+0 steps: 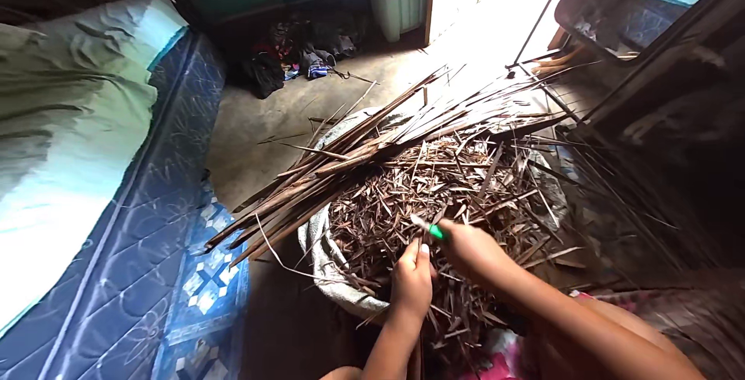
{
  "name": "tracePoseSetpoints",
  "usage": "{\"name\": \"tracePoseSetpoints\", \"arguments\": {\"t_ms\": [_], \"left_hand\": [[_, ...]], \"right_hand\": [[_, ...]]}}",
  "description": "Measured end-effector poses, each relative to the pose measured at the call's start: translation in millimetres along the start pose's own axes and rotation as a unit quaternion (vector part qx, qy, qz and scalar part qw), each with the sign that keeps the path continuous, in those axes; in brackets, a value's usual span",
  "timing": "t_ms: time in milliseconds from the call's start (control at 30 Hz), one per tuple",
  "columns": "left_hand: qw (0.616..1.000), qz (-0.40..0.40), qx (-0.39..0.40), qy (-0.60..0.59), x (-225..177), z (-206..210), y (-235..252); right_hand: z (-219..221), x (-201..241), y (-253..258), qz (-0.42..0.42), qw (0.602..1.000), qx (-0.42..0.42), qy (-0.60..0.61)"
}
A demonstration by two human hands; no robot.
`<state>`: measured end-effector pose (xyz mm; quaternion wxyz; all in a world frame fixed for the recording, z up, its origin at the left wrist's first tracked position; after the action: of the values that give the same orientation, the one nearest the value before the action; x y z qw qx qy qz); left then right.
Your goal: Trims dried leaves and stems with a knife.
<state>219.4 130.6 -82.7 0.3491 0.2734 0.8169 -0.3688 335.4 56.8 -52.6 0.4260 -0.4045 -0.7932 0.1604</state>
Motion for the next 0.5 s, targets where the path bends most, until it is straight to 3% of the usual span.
{"name": "tracePoseSetpoints", "arguments": {"t_ms": [67, 133, 267, 433, 500], "left_hand": [[0.997, -0.009, 0.016, -0.069, 0, -1, -1], [0.992, -0.011, 0.044, -0.121, -4, 1, -6], [0.991, 0.001, 0.072, -0.111, -6, 5, -12], [1.0, 0.025, 0.015, 0.011, -5, 5, -10], [0.996, 0.052, 0.06, 0.044, -8, 5, -14]], "right_hand": [[11, 4, -5, -0.005, 1.0, 0.009, -0.023], [0, -2, 2, 0.009, 0.998, -0.053, -0.035], [-42, -28, 26, 0.066, 0.988, -0.138, 0.005], [-25, -20, 27, -0.068, 0.969, -0.075, 0.224], [-18, -14, 28, -0.074, 0.953, -0.061, 0.286]]}}
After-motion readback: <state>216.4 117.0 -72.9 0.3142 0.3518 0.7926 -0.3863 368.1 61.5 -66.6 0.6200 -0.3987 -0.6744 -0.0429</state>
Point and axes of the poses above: each hand's wrist, its own y-axis towards the middle knuckle, its own z-axis out of the palm, x = y × z, the point moved 4 cm from there along y, towards the middle knuckle, and after that the axes turned 13 degrees about y, right-handed, at the moved point
